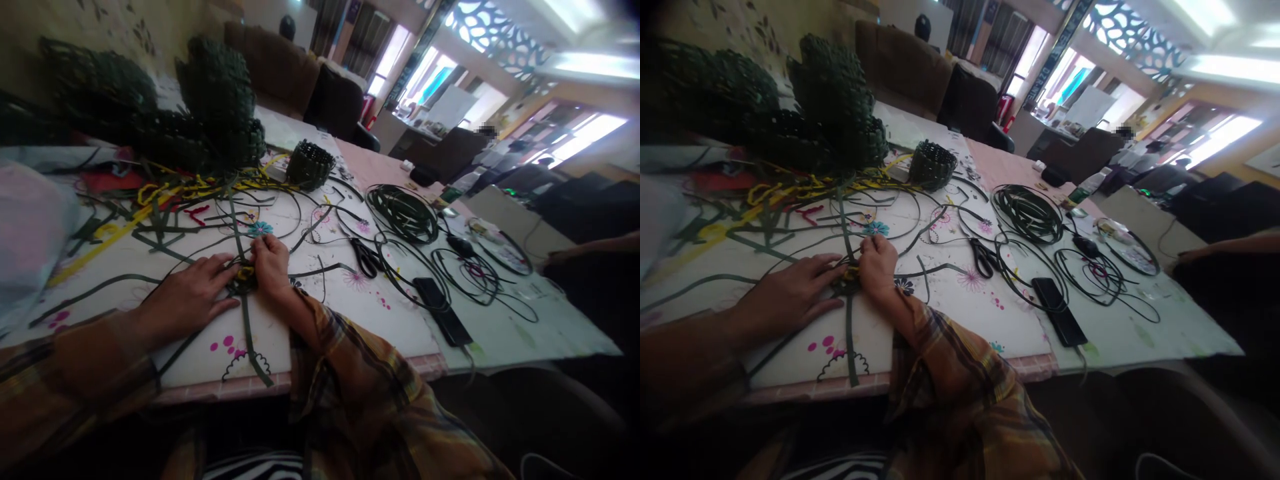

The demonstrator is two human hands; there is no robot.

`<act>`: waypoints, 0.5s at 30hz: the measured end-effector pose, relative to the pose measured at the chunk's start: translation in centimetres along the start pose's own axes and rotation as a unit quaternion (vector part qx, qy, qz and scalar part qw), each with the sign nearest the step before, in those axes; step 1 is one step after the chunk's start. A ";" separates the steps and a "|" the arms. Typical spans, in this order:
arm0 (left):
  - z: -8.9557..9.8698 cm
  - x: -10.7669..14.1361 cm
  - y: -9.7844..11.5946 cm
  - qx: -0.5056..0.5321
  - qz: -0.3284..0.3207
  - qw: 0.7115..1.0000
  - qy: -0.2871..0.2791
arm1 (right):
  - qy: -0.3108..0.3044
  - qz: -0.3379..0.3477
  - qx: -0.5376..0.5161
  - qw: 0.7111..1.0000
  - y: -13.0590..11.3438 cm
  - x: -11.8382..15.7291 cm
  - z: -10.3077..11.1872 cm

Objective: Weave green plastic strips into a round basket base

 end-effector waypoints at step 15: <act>-0.1 -0.7 -0.8 -0.010 -0.003 0.997 -0.073 | -0.017 -0.113 -0.177 0.977 0.7 -1.1 1.1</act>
Point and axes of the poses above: each hand's wrist, its own x-axis away from the middle knuckle, its own z-axis out of the back of the hand, y = z × x, the point moved 2 cm from there along -x, towards the middle knuckle, and after that the axes turned 14 degrees about -z, right-handed, at the moved point
